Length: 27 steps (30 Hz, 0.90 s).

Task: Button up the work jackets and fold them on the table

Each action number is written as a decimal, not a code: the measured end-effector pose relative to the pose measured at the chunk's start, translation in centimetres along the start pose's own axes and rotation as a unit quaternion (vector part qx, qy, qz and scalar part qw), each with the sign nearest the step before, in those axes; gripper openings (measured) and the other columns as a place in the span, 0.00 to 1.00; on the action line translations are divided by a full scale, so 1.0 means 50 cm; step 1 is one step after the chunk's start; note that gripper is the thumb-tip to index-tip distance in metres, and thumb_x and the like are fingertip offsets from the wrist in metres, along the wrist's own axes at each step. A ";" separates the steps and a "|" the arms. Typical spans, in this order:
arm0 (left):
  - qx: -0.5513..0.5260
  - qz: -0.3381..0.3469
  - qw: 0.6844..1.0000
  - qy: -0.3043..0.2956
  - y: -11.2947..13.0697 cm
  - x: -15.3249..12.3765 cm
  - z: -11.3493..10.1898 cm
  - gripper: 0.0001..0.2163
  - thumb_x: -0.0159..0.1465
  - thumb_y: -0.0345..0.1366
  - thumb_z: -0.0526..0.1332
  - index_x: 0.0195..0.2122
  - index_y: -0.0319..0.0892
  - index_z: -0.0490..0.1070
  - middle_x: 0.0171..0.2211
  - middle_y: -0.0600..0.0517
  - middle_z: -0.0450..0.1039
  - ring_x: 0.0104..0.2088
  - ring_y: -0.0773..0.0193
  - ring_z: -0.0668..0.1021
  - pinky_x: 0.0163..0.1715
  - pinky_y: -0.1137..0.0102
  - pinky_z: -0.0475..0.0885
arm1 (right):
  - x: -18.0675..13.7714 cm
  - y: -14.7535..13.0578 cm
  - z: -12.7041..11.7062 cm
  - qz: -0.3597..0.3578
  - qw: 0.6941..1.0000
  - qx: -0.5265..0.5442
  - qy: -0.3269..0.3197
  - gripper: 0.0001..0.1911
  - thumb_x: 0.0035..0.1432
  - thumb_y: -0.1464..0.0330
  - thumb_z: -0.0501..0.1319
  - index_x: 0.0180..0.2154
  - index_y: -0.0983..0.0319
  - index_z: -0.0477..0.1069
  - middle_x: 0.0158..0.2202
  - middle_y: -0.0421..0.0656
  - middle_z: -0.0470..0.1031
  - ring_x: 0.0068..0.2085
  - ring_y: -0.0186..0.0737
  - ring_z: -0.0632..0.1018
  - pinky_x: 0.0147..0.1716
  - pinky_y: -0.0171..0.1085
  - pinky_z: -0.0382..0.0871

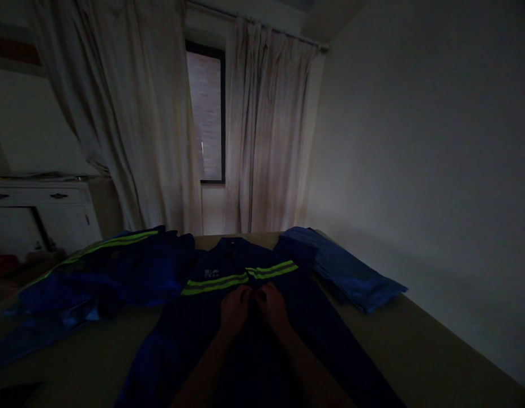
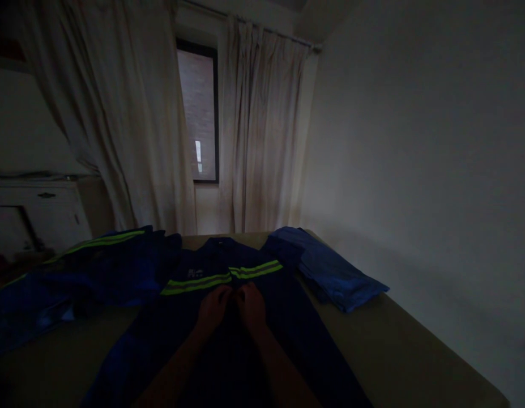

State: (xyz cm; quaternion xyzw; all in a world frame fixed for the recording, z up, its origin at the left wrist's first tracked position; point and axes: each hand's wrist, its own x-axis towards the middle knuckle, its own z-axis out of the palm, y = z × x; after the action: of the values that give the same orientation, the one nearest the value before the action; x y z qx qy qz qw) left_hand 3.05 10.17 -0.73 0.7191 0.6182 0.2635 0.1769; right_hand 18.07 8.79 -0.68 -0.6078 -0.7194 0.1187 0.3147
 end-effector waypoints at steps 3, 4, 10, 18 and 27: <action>0.014 0.033 0.999 -0.006 -0.011 -0.010 -0.001 0.15 0.71 0.29 0.54 0.53 0.46 0.76 0.58 0.50 0.77 0.60 0.61 0.76 0.62 0.66 0.64 | 0.009 0.006 0.005 0.027 0.999 -0.020 -0.003 0.06 0.66 0.68 0.61 0.39 0.60 0.77 0.42 0.44 0.77 0.44 0.41 0.78 0.45 0.34 0.66; 0.022 0.041 0.999 -0.003 -0.015 -0.013 -0.002 0.16 0.70 0.29 0.54 0.55 0.45 0.75 0.61 0.48 0.75 0.63 0.58 0.72 0.66 0.62 0.60 | 0.014 0.007 0.006 0.028 0.999 -0.017 -0.006 0.06 0.65 0.67 0.61 0.38 0.59 0.77 0.42 0.44 0.77 0.44 0.41 0.78 0.44 0.34 0.66; 0.121 0.072 0.990 0.000 -0.023 0.005 -0.001 0.20 0.72 0.36 0.53 0.64 0.49 0.68 0.69 0.46 0.63 0.70 0.49 0.63 0.70 0.44 0.49 | 0.053 -0.003 0.009 -0.002 1.000 0.016 0.001 0.09 0.63 0.73 0.58 0.41 0.59 0.76 0.44 0.44 0.77 0.47 0.40 0.77 0.49 0.35 0.66; 0.084 0.118 0.989 -0.008 -0.015 0.029 -0.033 0.14 0.73 0.39 0.52 0.48 0.47 0.79 0.56 0.48 0.76 0.59 0.56 0.73 0.64 0.59 0.61 | -0.046 -0.035 -0.006 0.025 0.998 -0.022 -0.057 0.25 0.60 0.65 0.60 0.58 0.58 0.68 0.54 0.49 0.77 0.51 0.49 0.79 0.48 0.40 0.68; 0.028 0.083 0.996 -0.007 -0.017 -0.085 -0.024 0.09 0.69 0.34 0.59 0.44 0.43 0.78 0.50 0.47 0.77 0.52 0.57 0.77 0.55 0.65 0.67 | -0.055 -0.036 -0.069 -0.008 0.987 0.004 -0.158 0.12 0.61 0.71 0.55 0.38 0.59 0.78 0.42 0.45 0.82 0.45 0.43 0.81 0.43 0.35 0.67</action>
State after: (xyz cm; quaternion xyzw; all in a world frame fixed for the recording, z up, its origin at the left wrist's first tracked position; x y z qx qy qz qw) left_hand 1.25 6.05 -0.97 0.7741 0.5626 0.2550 0.1387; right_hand 18.85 5.05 2.15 -0.5742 -0.7646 0.2132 0.2008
